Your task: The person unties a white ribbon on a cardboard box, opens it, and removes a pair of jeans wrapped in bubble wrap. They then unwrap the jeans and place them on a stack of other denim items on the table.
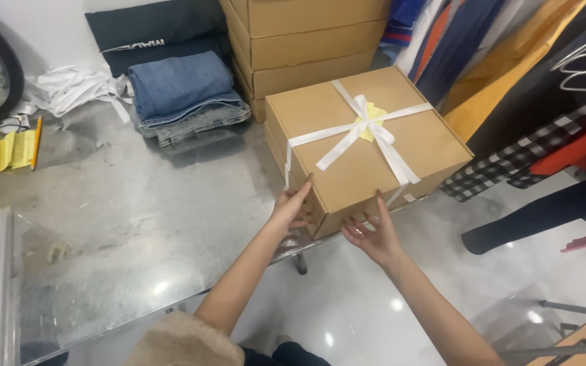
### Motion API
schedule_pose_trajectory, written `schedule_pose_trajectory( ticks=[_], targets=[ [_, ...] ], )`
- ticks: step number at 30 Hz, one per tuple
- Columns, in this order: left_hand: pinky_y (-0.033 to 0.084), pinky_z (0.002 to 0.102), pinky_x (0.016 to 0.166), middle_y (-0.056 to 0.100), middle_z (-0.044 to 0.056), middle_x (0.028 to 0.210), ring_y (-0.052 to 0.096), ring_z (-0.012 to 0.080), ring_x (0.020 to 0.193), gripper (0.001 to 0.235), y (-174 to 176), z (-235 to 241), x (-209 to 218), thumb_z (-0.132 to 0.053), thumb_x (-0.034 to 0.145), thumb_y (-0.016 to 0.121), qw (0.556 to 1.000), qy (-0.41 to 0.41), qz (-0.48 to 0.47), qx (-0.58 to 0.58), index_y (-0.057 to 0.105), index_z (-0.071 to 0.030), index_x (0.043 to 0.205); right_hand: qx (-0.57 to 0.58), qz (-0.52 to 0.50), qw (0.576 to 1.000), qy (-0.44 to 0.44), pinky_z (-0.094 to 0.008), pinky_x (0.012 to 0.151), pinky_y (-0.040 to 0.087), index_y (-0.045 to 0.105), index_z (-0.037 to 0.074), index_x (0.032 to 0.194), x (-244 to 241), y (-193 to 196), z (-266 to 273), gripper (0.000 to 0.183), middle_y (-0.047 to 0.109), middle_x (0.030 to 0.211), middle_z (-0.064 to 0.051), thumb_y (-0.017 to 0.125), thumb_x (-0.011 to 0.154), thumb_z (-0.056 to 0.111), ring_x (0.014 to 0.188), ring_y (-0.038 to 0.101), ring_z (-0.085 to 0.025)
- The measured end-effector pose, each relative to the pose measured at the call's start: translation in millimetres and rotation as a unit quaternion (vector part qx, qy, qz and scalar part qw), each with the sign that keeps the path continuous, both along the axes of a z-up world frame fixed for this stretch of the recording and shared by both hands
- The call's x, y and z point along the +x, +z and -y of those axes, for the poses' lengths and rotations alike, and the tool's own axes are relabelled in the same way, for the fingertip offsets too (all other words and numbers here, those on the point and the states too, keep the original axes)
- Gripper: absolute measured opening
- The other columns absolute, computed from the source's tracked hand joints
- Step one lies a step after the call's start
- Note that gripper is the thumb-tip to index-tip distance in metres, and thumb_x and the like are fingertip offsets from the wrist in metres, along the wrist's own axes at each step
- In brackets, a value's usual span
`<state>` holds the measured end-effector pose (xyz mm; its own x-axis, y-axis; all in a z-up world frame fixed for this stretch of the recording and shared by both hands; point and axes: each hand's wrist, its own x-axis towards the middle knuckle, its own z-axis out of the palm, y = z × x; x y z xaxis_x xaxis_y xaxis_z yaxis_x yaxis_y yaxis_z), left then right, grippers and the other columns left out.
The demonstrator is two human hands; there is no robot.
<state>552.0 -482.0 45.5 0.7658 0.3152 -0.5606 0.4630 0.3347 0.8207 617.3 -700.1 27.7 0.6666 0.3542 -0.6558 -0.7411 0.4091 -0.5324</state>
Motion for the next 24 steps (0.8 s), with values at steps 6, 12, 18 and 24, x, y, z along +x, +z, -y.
schedule_pose_trajectory(
  ticks=[6,12,18,24],
  targets=[
    [0.067,0.044,0.090,0.050,0.037,0.153,0.070,0.0474,0.122,0.119,-26.7,7.6,12.9,-0.080,0.089,0.072,0.999,0.016,-0.003,-0.050,0.022,-0.004,0.167,0.021,-0.055,0.998,0.004,-0.058,0.124,0.040,-0.002,0.008,0.175,6.4,16.2,0.8,0.137,0.011,0.167,-0.028,0.080,0.083,0.069,0.158,0.026,-0.040],
    [0.068,0.043,0.090,0.053,0.036,0.149,0.073,0.0460,0.119,0.118,9.8,14.9,-2.2,-0.082,0.087,0.067,0.999,-0.018,-0.016,0.029,0.028,-0.002,0.165,0.029,-0.080,0.996,0.021,-0.057,0.125,0.034,0.000,0.007,0.175,2.3,43.7,-4.5,0.141,0.005,0.171,-0.024,0.081,0.079,0.071,0.163,0.015,-0.038],
    [0.066,0.043,0.088,0.053,0.042,0.144,0.075,0.0475,0.111,0.130,27.1,33.2,-9.6,-0.084,0.083,0.070,0.999,-0.018,-0.006,-0.051,0.027,0.007,0.164,0.022,-0.075,0.996,0.037,-0.058,0.120,0.039,0.002,0.003,0.173,13.6,32.5,0.4,0.142,0.014,0.164,-0.021,0.083,0.078,0.070,0.157,0.023,-0.032],
    [0.050,0.055,0.115,0.031,0.039,0.164,0.046,0.0555,0.149,0.138,63.3,31.1,5.5,-0.079,0.077,0.076,0.994,0.006,0.019,-0.107,0.016,0.002,0.171,0.000,-0.033,0.996,0.078,-0.051,0.121,0.037,0.012,-0.005,0.168,18.9,38.2,-0.6,0.130,0.028,0.147,-0.015,0.069,0.085,0.078,0.150,0.031,-0.027]
  ],
)
